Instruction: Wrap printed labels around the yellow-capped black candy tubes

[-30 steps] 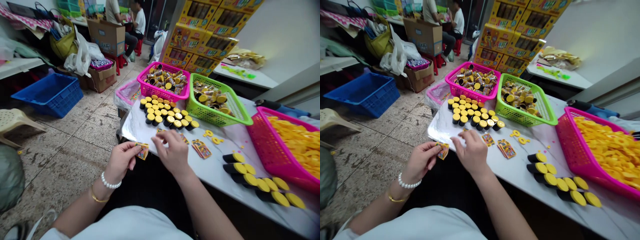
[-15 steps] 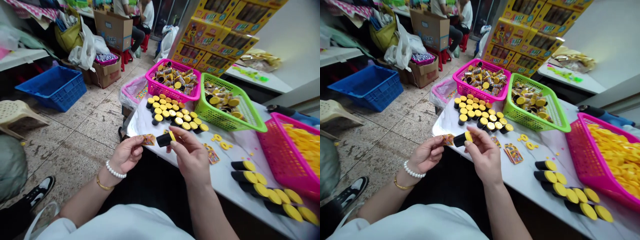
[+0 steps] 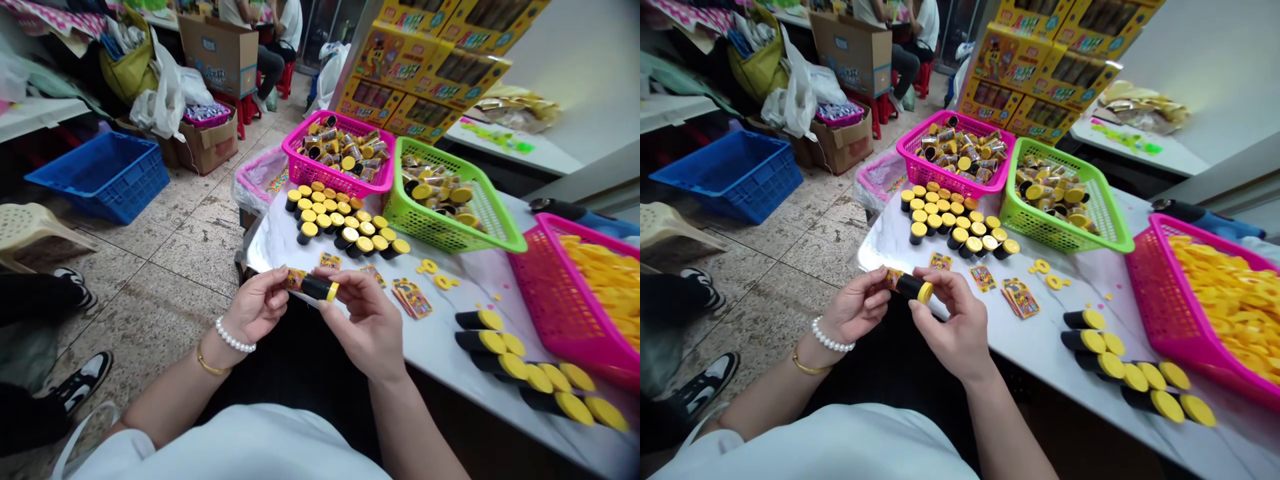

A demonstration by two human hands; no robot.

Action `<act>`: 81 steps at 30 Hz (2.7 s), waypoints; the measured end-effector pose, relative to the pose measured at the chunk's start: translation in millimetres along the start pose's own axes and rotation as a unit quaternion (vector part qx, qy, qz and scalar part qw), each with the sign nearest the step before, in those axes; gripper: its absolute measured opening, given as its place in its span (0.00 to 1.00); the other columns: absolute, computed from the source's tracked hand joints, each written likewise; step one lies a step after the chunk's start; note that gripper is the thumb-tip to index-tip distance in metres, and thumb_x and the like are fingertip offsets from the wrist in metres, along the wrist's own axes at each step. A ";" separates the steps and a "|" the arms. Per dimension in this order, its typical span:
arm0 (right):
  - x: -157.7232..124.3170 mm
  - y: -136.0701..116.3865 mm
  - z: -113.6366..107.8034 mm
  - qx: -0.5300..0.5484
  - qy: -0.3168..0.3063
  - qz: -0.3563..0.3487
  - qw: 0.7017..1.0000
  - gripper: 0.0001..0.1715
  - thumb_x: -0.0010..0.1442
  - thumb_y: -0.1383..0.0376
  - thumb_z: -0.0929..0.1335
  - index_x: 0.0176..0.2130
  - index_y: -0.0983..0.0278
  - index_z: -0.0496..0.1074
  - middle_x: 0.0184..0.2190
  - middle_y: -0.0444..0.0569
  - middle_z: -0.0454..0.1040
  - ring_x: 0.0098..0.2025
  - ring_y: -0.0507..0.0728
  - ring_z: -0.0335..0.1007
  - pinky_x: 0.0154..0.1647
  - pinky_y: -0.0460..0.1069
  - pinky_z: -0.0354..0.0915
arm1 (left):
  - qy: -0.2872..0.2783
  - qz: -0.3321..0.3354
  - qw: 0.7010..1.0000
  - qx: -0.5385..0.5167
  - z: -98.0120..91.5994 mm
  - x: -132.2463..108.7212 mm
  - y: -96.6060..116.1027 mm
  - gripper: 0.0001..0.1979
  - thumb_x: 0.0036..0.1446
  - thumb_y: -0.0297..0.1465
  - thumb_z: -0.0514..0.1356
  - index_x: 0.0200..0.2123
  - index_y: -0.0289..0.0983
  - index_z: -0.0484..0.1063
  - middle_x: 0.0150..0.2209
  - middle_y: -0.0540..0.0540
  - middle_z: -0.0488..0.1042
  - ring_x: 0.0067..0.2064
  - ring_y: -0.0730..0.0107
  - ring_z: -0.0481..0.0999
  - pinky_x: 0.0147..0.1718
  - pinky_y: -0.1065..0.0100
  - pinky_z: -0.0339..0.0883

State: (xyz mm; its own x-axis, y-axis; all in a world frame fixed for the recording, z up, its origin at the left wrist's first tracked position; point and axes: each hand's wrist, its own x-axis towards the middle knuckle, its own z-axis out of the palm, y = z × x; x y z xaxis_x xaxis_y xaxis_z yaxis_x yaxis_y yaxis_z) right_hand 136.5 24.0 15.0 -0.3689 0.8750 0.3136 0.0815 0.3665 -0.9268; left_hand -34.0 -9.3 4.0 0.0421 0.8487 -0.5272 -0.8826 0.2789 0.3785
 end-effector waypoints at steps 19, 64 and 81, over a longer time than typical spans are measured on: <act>8.2 -4.8 -5.8 0.138 0.006 0.094 0.986 0.10 0.56 0.62 0.74 0.38 0.60 0.73 0.41 0.51 0.84 0.42 0.60 0.83 0.43 0.54 0.79 | -0.038 0.002 0.999 -0.009 -1.9 2.2 -6.7 0.07 0.51 0.23 0.70 0.30 0.29 0.73 0.22 0.53 0.72 0.13 0.89 0.58 0.09 0.84 0.45; -31.6 5.0 -25.0 -0.126 -0.011 -0.120 0.985 0.17 0.56 0.71 0.75 0.46 0.58 0.81 0.37 0.49 0.83 0.34 0.56 0.81 0.35 0.49 0.80 | -0.146 0.103 0.927 0.329 -9.8 -16.4 -15.9 0.13 0.48 0.29 0.73 0.38 0.34 0.80 0.34 0.45 0.81 0.32 0.74 0.77 0.34 0.73 0.71; -29.8 4.2 -18.8 -0.097 -0.019 -0.045 0.994 0.16 0.57 0.68 0.76 0.46 0.58 0.79 0.40 0.49 0.83 0.38 0.58 0.83 0.40 0.52 0.82 | -0.163 0.114 0.918 0.342 0.0 -13.8 -9.3 0.13 0.45 0.27 0.75 0.36 0.34 0.81 0.34 0.45 0.80 0.35 0.70 0.76 0.40 0.69 0.70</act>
State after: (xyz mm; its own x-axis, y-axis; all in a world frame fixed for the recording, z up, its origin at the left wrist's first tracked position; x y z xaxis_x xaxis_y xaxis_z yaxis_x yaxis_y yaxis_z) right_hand 165.3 5.4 5.7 -0.4165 0.8250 0.3819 0.2231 0.5000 -0.8368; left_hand -26.4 -23.6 7.8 0.1285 0.9784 -0.1617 -0.3897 0.1998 0.8990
